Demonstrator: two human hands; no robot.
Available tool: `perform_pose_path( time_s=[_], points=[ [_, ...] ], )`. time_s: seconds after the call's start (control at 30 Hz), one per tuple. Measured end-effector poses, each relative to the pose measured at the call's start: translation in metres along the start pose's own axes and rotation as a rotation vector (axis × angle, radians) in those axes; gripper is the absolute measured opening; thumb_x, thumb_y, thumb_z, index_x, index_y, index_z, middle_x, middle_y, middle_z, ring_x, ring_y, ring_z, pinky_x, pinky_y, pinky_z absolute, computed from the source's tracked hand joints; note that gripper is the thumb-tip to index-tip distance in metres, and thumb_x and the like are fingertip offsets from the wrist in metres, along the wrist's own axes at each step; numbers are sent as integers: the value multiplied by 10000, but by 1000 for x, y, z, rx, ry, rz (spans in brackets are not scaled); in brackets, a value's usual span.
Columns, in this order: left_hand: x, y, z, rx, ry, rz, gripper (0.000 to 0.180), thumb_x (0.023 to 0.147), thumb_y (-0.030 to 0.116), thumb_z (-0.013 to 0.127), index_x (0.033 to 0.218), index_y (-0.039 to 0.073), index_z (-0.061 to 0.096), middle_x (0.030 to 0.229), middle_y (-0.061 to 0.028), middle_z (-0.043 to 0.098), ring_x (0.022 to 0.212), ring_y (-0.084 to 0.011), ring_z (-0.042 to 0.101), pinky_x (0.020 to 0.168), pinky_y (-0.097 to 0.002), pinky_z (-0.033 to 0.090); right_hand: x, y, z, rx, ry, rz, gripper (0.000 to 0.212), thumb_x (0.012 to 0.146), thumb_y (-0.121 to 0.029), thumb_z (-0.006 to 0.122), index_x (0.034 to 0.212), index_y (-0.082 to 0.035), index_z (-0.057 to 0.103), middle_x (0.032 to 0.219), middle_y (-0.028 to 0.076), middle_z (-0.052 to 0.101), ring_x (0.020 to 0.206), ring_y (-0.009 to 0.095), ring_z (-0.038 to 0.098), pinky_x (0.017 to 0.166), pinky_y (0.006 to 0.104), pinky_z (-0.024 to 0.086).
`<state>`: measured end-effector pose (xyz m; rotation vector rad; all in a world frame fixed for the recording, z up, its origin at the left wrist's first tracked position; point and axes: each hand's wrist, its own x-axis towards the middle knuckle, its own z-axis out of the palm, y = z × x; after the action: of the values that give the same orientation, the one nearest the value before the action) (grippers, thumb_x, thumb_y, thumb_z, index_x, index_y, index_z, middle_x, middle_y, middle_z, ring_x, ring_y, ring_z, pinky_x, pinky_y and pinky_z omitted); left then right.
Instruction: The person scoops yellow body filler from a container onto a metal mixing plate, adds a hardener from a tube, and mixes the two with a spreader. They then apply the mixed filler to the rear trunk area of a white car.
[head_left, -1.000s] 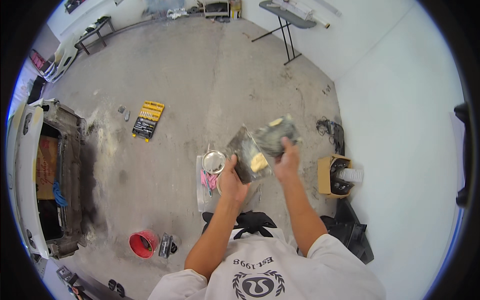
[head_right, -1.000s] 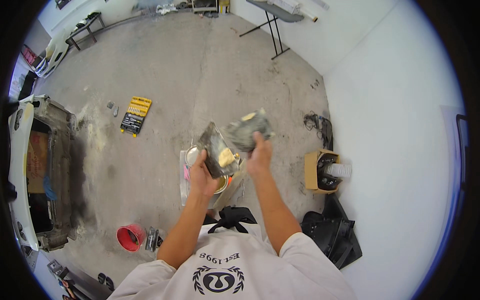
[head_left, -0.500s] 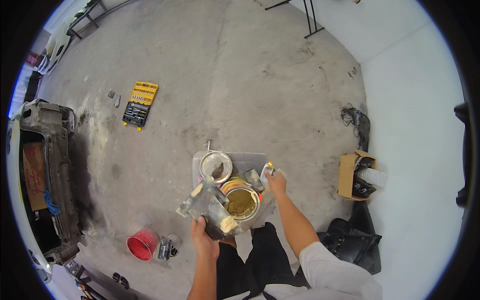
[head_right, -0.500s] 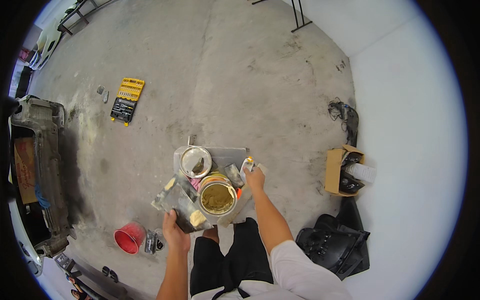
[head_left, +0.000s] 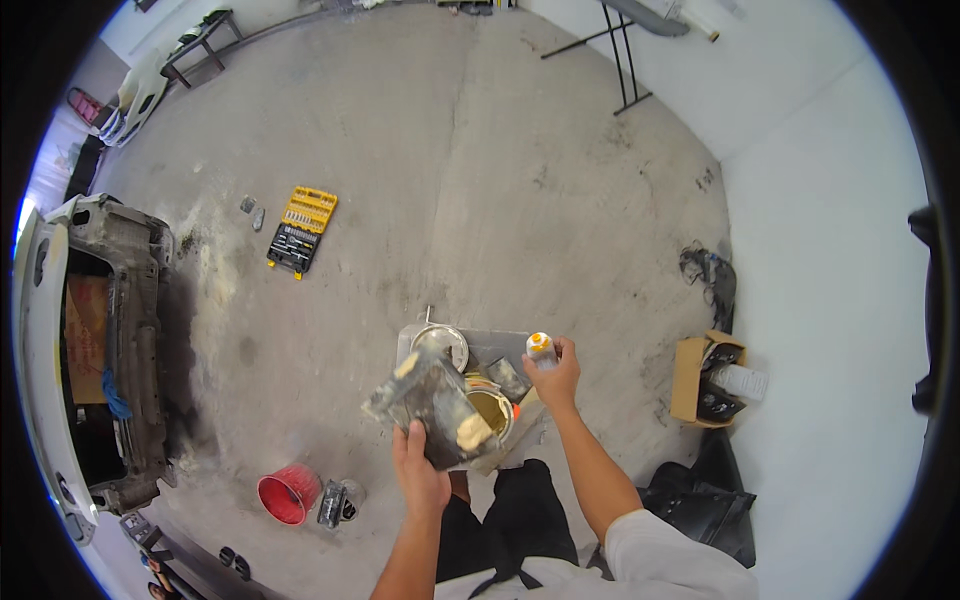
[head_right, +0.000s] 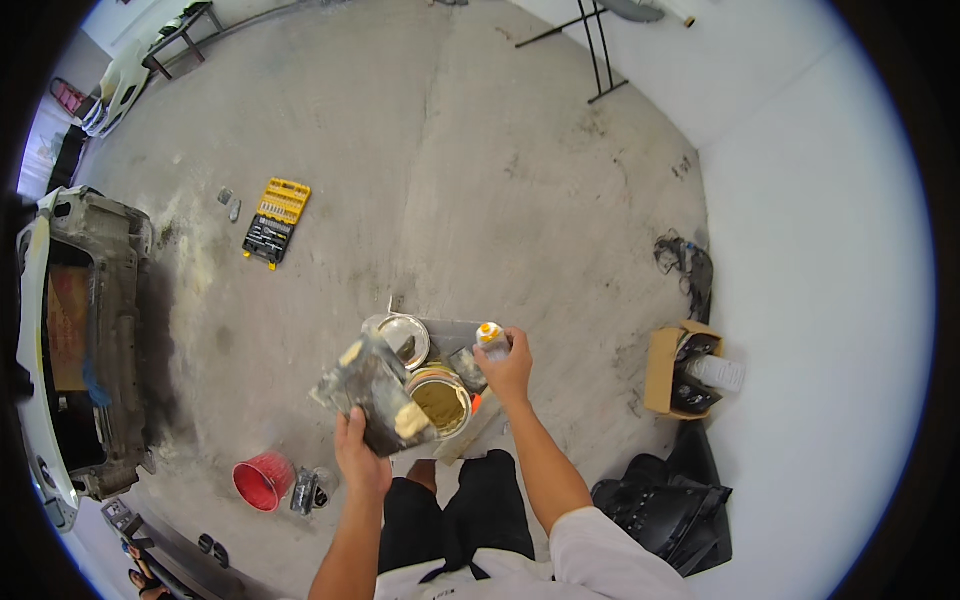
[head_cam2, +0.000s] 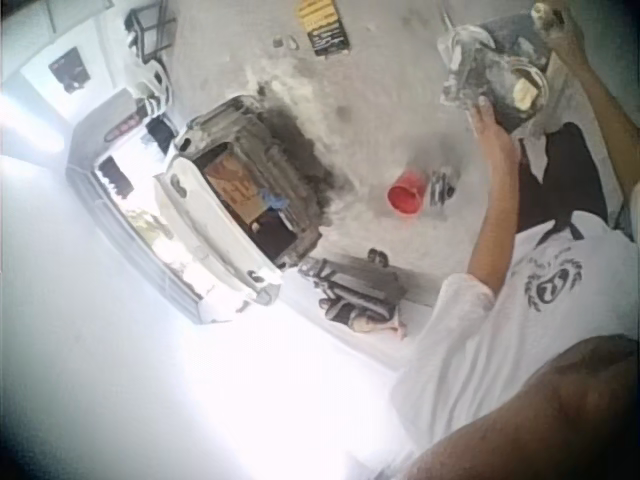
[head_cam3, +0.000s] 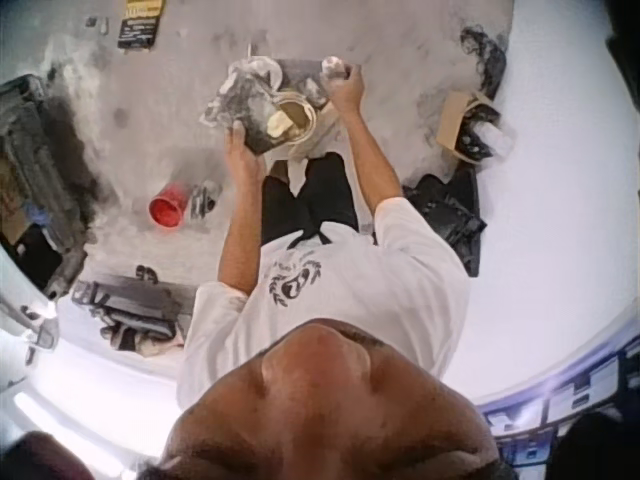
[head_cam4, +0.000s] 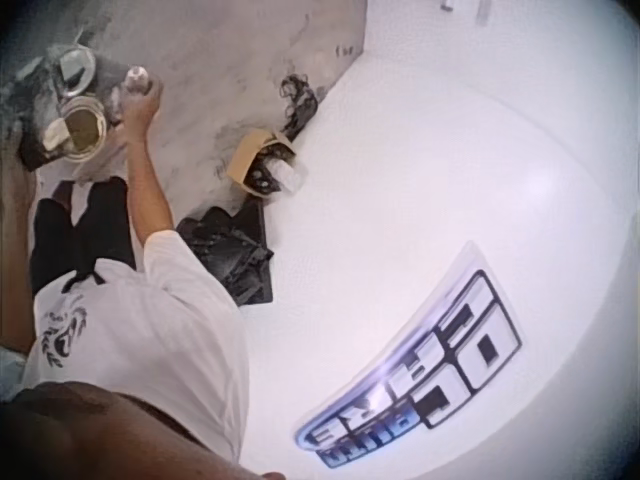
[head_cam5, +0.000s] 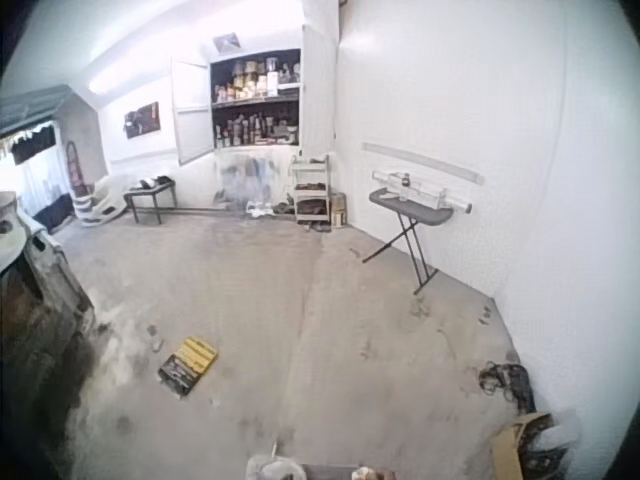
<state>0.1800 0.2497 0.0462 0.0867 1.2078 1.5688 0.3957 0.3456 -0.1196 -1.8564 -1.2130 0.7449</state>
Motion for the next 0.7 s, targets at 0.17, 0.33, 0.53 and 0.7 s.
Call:
perform_pose_path(
  time_s=[0.17, 0.33, 0.53, 0.7],
  points=[
    [-39, 78, 70, 83, -143, 112, 361, 1075, 197, 594, 1390, 25, 556, 1275, -62, 663, 1154, -147, 615, 1020, -309, 481, -43, -175, -131, -134, -81, -464, 595, 691, -229, 907, 1210, -76, 658, 1094, 99, 691, 998, 289, 667, 926, 420, 500],
    [-96, 152, 100, 220, -329, 214, 319, 1101, 233, 560, 1315, -1, 598, 1205, -49, 678, 1070, -106, 595, 981, -276, 470, -70, -297, -240, -501, -132, -902, 608, 670, -257, 884, 1242, -157, 703, 1151, -5, 682, 1038, 208, 616, 1010, 416, 371],
    [-131, 175, 97, 318, -419, 224, 334, 1108, 229, 536, 1319, -23, 595, 1203, -65, 657, 1095, -116, 585, 993, -279, 464, -108, -363, -292, -694, -173, -1122, 579, 692, -245, 875, 1242, -169, 712, 1141, -33, 666, 1006, 186, 594, 984, 415, 381],
    [-127, 172, 87, 429, -422, 241, 422, 1101, 242, 536, 1389, -66, 546, 1339, -154, 577, 1223, -208, 540, 1078, -329, 418, -124, -385, -300, -798, -141, -1200, 574, 695, -259, 872, 1236, -147, 711, 1104, -29, 659, 960, 176, 583, 894, 387, 400]
  ],
)
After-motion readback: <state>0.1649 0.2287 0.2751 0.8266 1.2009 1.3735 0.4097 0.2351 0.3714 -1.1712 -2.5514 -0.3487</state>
